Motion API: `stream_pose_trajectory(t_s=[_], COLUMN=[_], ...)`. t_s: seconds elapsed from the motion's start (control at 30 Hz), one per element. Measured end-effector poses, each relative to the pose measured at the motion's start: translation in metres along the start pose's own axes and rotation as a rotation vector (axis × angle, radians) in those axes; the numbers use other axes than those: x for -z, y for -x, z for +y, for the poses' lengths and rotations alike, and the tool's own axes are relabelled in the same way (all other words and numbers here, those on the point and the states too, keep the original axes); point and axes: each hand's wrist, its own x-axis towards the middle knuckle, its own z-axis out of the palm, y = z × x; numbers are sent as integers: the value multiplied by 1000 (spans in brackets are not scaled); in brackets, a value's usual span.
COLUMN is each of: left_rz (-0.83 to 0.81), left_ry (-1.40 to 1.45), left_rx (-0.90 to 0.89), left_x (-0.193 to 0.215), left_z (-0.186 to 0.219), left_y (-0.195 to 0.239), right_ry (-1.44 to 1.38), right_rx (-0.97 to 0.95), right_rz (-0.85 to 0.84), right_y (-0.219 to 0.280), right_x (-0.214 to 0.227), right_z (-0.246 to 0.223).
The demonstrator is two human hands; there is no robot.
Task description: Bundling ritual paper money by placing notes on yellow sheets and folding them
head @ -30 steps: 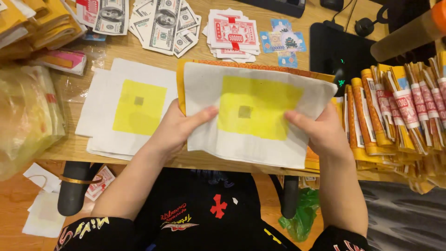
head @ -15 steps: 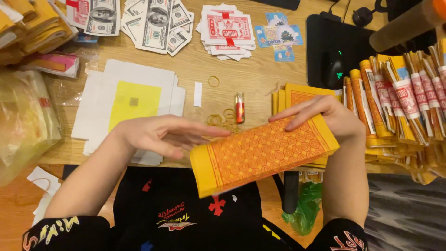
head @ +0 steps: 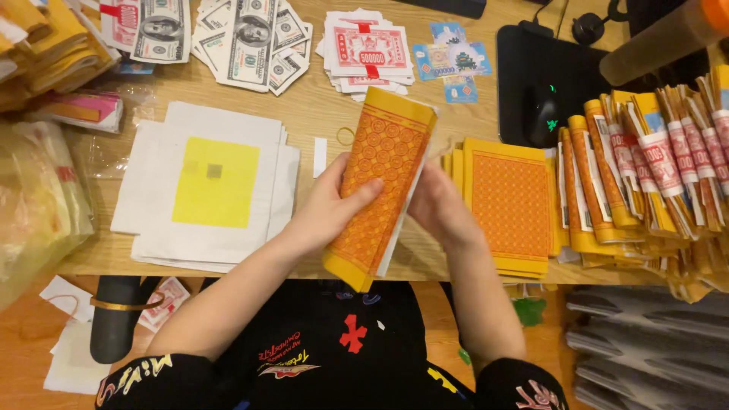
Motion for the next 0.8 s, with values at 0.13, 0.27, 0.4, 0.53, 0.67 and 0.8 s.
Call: stream_pose_trajectory(t_s=[0.13, 0.27, 0.4, 0.53, 0.67, 0.8], left_rz=[102, 18, 184, 524, 697, 697], left_ry=[-269, -441, -859, -1299, -1580, -1793], left_rx=[-57, -62, -215, 141, 210, 327], left_x=[-16, -2, 84, 160, 178, 160], left_z=[16, 50, 81, 81, 43, 43], left_y=[4, 3, -62, -122, -156, -159], right_ry=[204, 199, 23, -39, 13, -39], right_rx=[70, 42, 120, 31, 28, 65], right_rz=[437, 513, 438, 558, 559, 496], right_y=[5, 6, 10, 14, 15, 16], right_x=[-40, -32, -45, -62, -59, -57], right_z=[16, -2, -30, -44, -41, -36])
